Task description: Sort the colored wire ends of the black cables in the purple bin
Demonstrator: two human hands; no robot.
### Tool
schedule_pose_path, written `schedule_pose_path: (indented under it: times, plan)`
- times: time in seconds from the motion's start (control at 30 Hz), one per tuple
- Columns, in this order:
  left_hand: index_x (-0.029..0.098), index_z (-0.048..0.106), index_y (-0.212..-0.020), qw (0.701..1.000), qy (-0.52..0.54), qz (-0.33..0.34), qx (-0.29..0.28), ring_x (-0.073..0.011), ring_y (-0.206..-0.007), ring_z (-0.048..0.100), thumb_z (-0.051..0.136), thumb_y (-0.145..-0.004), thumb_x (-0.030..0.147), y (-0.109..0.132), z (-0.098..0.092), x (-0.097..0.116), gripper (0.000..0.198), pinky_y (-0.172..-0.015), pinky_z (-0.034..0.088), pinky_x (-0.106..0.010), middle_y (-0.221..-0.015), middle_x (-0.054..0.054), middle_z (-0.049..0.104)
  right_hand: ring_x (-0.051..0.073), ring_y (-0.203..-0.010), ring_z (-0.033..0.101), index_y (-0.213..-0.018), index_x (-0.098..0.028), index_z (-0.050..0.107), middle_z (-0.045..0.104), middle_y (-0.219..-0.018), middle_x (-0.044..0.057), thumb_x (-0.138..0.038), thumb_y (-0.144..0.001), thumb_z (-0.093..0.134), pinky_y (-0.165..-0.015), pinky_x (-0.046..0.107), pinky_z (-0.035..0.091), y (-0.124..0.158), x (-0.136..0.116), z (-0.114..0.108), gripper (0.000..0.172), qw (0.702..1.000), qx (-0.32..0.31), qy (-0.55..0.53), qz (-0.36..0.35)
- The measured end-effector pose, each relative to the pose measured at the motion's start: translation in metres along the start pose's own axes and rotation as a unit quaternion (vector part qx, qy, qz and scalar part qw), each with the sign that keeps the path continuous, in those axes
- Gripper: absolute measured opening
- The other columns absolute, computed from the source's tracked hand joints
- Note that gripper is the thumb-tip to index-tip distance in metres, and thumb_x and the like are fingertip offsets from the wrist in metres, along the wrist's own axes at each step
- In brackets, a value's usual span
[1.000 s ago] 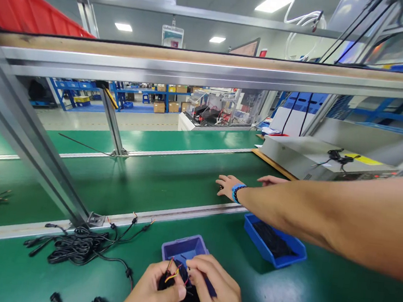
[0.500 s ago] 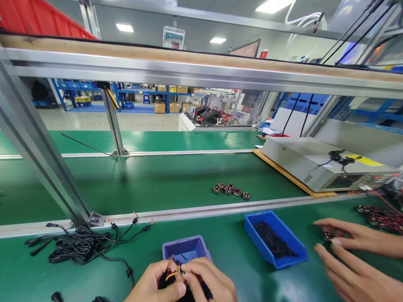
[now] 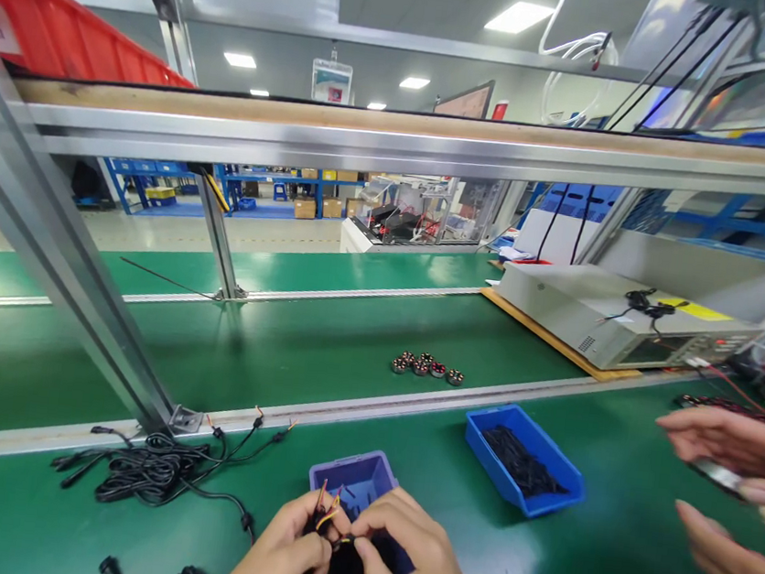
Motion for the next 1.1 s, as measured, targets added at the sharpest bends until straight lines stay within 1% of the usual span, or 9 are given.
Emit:
schedule_pose_path:
  times: [0.13,0.37,0.5,0.6,0.67,0.77,0.9,1.0,1.1]
  plan:
    - [0.017,0.059,-0.094,1.000,0.005,0.026,0.007,-0.0041,-0.045,0.045,0.077,-0.075,0.047,0.002,0.000,0.001,0.040,-0.040,0.026,-0.016,-0.076,0.003,0.057,0.018,-0.070,0.066,-0.075,-0.023,0.064,0.071,-0.072,0.000,-0.006,-0.080,0.056,-0.063,0.025,0.053,0.000,0.003,0.000,0.019,1.000,-0.008,0.005,0.003]
    - [0.018,0.055,-0.095,0.999,-0.010,0.022,-0.042,-0.0029,-0.044,0.041,0.077,-0.073,0.059,0.002,0.003,-0.002,0.052,-0.040,0.024,-0.016,-0.073,0.005,0.054,0.019,-0.077,0.070,-0.090,-0.025,0.072,0.075,-0.082,0.002,-0.014,-0.085,0.066,-0.068,0.027,0.056,0.002,0.002,-0.003,0.013,0.998,-0.044,-0.014,-0.029]
    - [0.019,0.055,-0.093,0.996,-0.034,0.014,-0.081,-0.0060,-0.048,0.046,0.078,-0.073,0.059,0.001,0.005,-0.008,0.050,-0.042,0.030,-0.017,-0.072,0.004,0.055,0.017,-0.070,0.069,-0.080,-0.024,0.069,0.073,-0.075,0.000,-0.014,-0.089,0.062,-0.063,0.025,0.055,0.005,0.001,-0.002,0.015,0.998,-0.059,0.013,-0.035]
    - [0.018,0.057,-0.087,0.996,-0.032,0.040,-0.066,-0.0118,-0.064,0.056,0.077,-0.075,0.056,0.001,0.005,-0.003,0.045,-0.055,0.042,-0.021,-0.075,0.001,0.057,0.017,-0.065,0.067,-0.072,-0.027,0.069,0.070,-0.068,-0.001,-0.019,-0.086,0.067,-0.059,0.024,0.055,0.009,-0.004,-0.011,0.016,0.998,-0.061,0.023,-0.019]
    - [0.017,0.058,-0.085,0.997,-0.018,0.040,-0.061,-0.0145,-0.070,0.060,0.078,-0.076,0.049,0.003,0.006,0.003,0.039,-0.062,0.046,-0.023,-0.074,0.000,0.059,0.019,-0.064,0.067,-0.065,-0.029,0.068,0.068,-0.063,-0.001,-0.029,-0.088,0.066,-0.058,0.026,0.055,0.012,-0.008,-0.022,0.024,0.999,-0.041,0.027,-0.002]
    - [0.017,0.060,-0.084,0.998,0.023,0.005,-0.063,-0.0141,-0.060,0.062,0.076,-0.076,0.036,0.005,0.008,0.008,0.027,-0.059,0.046,-0.023,-0.065,0.001,0.061,0.020,-0.067,0.068,-0.062,-0.030,0.068,0.065,-0.061,0.001,-0.038,-0.094,0.057,-0.062,0.028,0.056,0.017,-0.008,-0.033,0.035,0.999,-0.019,0.039,0.027]
    - [0.015,0.063,-0.084,0.998,0.058,-0.017,-0.033,-0.0104,-0.053,0.061,0.077,-0.076,0.034,0.005,0.005,0.008,0.025,-0.052,0.043,-0.020,-0.068,0.000,0.065,0.020,-0.072,0.068,-0.074,-0.026,0.072,0.072,-0.073,0.001,-0.021,-0.085,0.064,-0.065,0.027,0.054,0.015,0.001,-0.019,0.015,0.994,-0.049,0.079,0.056]
    - [0.014,0.064,-0.085,0.999,0.048,-0.015,-0.022,-0.0106,-0.054,0.063,0.084,-0.073,0.037,0.003,0.003,0.004,0.033,-0.054,0.045,-0.019,-0.062,-0.001,0.066,0.022,-0.083,0.068,-0.087,-0.023,0.073,0.075,-0.087,0.003,-0.009,-0.082,0.062,-0.072,0.029,0.052,0.003,0.009,0.000,0.019,0.982,-0.094,0.121,0.111]
    - [0.014,0.063,-0.078,0.998,0.058,0.012,-0.001,-0.0109,-0.056,0.063,0.089,-0.066,0.040,0.000,-0.001,0.003,0.038,-0.056,0.048,-0.020,-0.063,0.000,0.067,0.021,-0.085,0.067,-0.091,-0.024,0.073,0.076,-0.084,0.000,-0.006,-0.077,0.064,-0.075,0.027,0.049,-0.008,0.008,0.012,0.024,0.980,-0.111,0.088,0.138]
Point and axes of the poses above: each hand's wrist, its own y-axis away from the middle knuckle, its own z-axis out of the palm, x = y × z, the point moved 6 cm from there along -y, towards the middle knuckle
